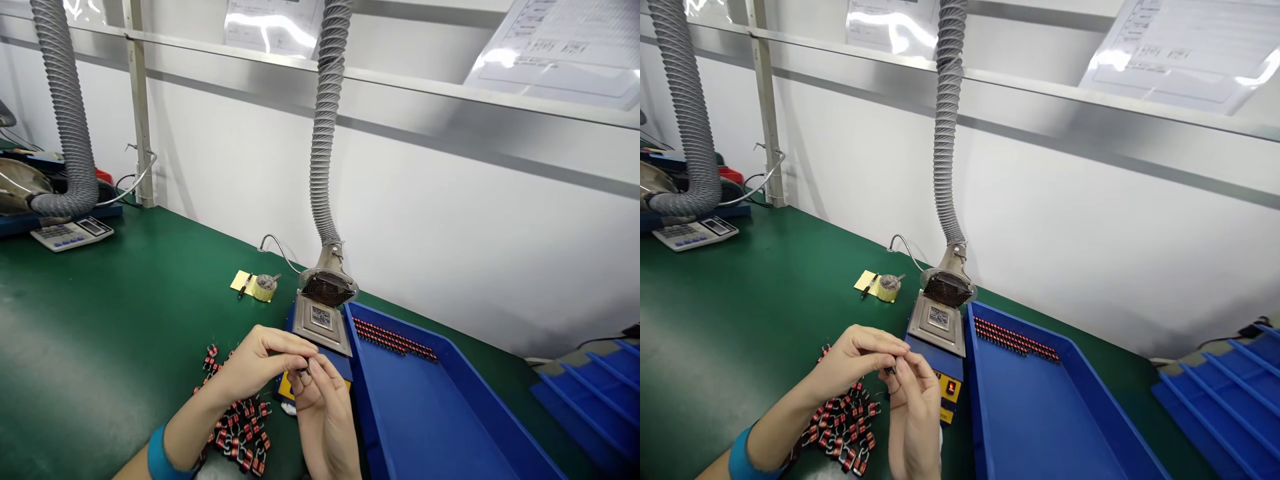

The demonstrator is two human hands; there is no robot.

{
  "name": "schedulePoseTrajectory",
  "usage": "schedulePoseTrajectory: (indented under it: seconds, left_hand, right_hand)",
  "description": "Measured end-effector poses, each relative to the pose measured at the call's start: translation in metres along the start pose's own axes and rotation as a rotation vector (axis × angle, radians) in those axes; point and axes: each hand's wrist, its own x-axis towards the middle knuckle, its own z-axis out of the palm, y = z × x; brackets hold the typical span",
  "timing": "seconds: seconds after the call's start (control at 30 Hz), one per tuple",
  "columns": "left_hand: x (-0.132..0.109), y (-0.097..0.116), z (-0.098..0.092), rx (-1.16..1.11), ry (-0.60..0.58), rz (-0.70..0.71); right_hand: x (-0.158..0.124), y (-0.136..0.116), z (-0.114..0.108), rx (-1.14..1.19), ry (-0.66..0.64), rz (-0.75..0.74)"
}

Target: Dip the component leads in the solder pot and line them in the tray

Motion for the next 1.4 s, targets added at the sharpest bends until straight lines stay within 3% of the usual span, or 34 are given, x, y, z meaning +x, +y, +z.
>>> schedulePoseTrajectory:
  seconds: [0.07, 0.2, 0.33, 0.47, 0.53, 0.67, 0.8, 0.97, 1.17, 1.23, 1.33, 1.4]
  left_hand:
    - [-0.001, -0.001, 0.006, -0.041, 0.069, -0.004]
    - [-0.002, -0.008, 0.023, -0.248, 0.318, -0.043]
    - [-0.002, -0.008, 0.026, -0.438, 0.485, -0.055]
    - [-0.004, 0.004, 0.014, -0.495, 0.584, 0.053]
    - [-0.006, 0.007, 0.013, -0.44, 0.489, 0.038]
    - [-0.013, 0.001, 0.023, -0.174, 0.109, -0.058]
    - [-0.017, -0.002, 0.027, -0.193, 0.013, -0.029]
    - [-0.024, 0.009, 0.02, -0.296, -0.184, -0.142]
    - [-0.028, 0.015, 0.022, -0.077, -0.233, -0.24]
    - [-0.028, 0.017, 0.024, 0.023, -0.243, -0.262]
    - [-0.029, 0.02, 0.025, 0.066, -0.244, -0.3]
    - [-0.029, 0.021, 0.024, 0.028, -0.218, -0.271]
  right_hand:
    - [-0.001, 0.003, 0.005, -0.036, 0.041, -0.039]
    - [-0.001, 0.012, 0.012, -0.053, 0.093, -0.087]
    - [-0.003, 0.013, 0.009, -0.019, -0.047, -0.053]
    - [-0.004, 0.01, 0.005, 0.079, -0.117, -0.016]
    - [-0.003, 0.01, 0.004, 0.152, -0.104, -0.028]
    - [-0.001, 0.011, 0.003, 0.167, -0.13, -0.106]
    - [0.0, -0.008, -0.005, -0.075, -0.143, -0.308]
    - [-0.003, -0.032, -0.019, -0.299, -0.29, -0.108]
    - [-0.003, -0.036, -0.009, -0.236, -0.321, -0.145]
    - [-0.002, -0.042, -0.008, -0.163, -0.26, -0.139]
    - [-0.004, -0.051, -0.013, -0.046, -0.103, -0.246]
    - [-0.006, -0.053, -0.017, -0.165, -0.075, -0.32]
